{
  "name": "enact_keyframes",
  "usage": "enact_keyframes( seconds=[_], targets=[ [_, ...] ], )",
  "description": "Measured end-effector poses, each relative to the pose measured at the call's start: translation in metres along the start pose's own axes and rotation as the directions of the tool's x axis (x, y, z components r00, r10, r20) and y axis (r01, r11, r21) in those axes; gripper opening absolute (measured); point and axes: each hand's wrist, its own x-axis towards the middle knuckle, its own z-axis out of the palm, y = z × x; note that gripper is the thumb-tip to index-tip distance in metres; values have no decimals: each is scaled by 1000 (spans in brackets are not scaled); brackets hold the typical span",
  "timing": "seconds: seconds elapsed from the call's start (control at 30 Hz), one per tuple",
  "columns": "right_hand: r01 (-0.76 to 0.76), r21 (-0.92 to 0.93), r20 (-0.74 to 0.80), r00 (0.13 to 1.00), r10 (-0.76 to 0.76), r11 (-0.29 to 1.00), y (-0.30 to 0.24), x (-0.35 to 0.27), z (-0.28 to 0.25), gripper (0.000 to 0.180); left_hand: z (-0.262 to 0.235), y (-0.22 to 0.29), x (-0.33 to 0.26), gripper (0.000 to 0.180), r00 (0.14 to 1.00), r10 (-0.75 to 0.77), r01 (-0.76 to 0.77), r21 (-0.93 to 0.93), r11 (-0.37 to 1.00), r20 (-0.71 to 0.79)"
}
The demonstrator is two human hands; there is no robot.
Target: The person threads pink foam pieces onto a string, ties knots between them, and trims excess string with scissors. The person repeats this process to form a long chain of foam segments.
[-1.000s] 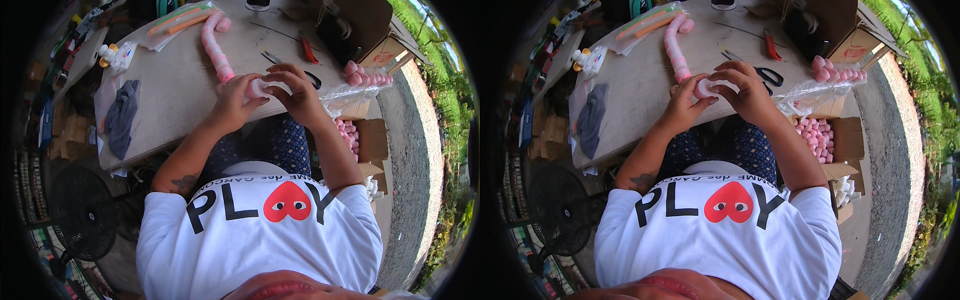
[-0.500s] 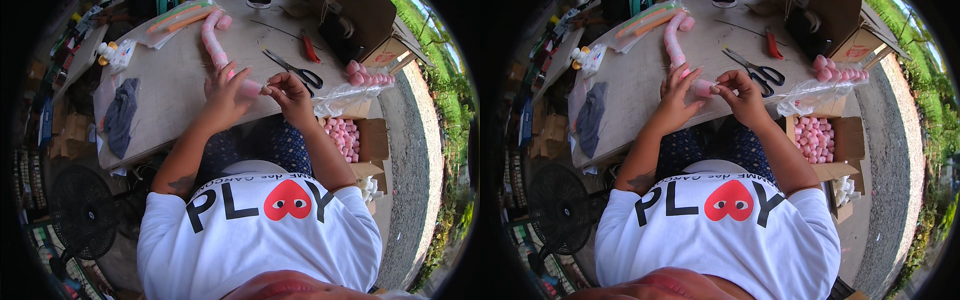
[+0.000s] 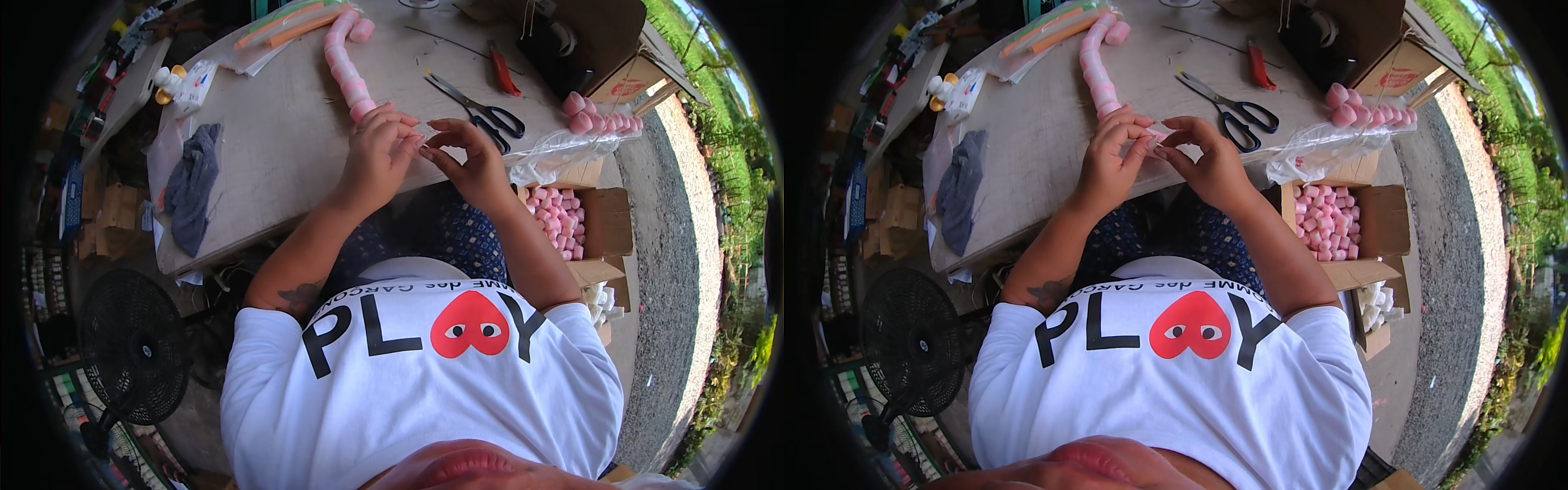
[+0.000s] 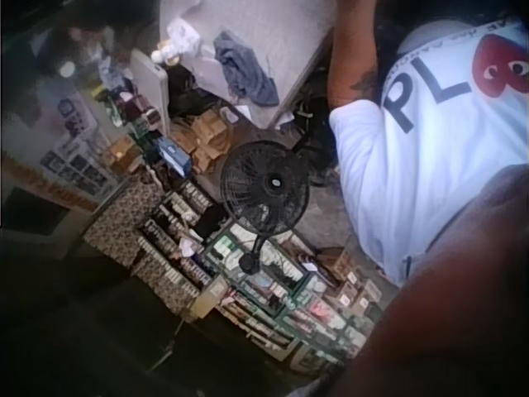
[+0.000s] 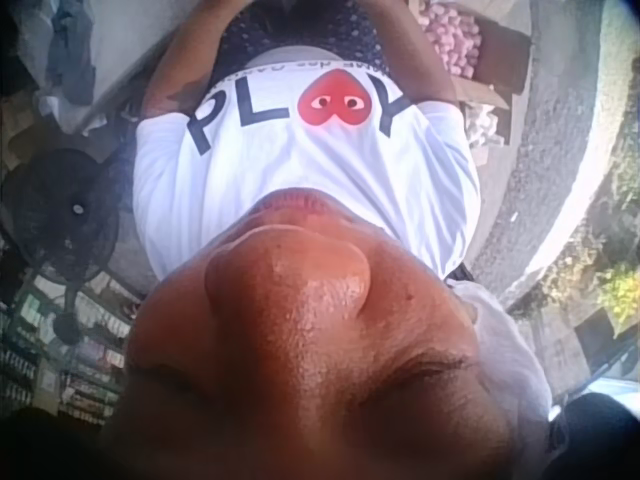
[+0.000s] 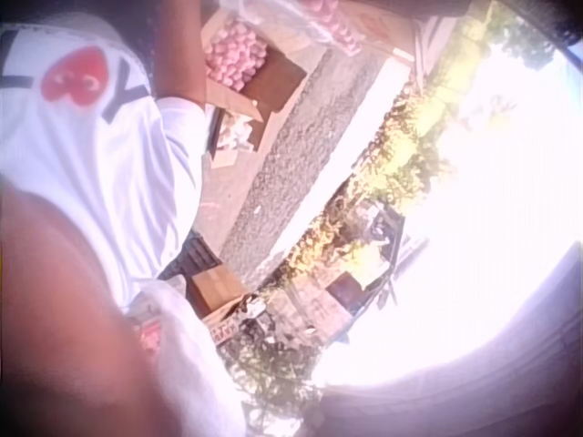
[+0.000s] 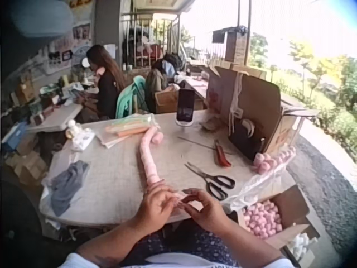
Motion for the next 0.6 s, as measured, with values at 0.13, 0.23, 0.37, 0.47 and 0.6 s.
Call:
enact_keyframes(
  seconds=[0.13, 0.23, 0.37, 0.47, 0.6],
  targets=[
    [79, -166, 31, 997, -75, 983, 4, -1, -5, 19, 4, -1, 0, 8, 1000, -13, 12, -29, 1000, -21],
    [106, -194, 7, 994, -106, 975, 6, -2, -5, 10, 8, -9, -2, 11, 1000, -20, 20, -52, 998, -2],
    [158, -180, -99, 979, -178, 971, 13, -4, -6, 14, 9, -2, -7, 27, 989, -125, 133, -114, 985, 73],
    [145, -219, -138, 974, -178, 965, 8, -7, -11, 13, 15, 12, -10, 38, 972, -35, 23, 51, 998, 233],
    [179, -332, -180, 952, -248, 926, 4, -9, -18, 12, 31, -1, -10, 26, 969, -22, -6, 114, 993, 246]
  ],
)
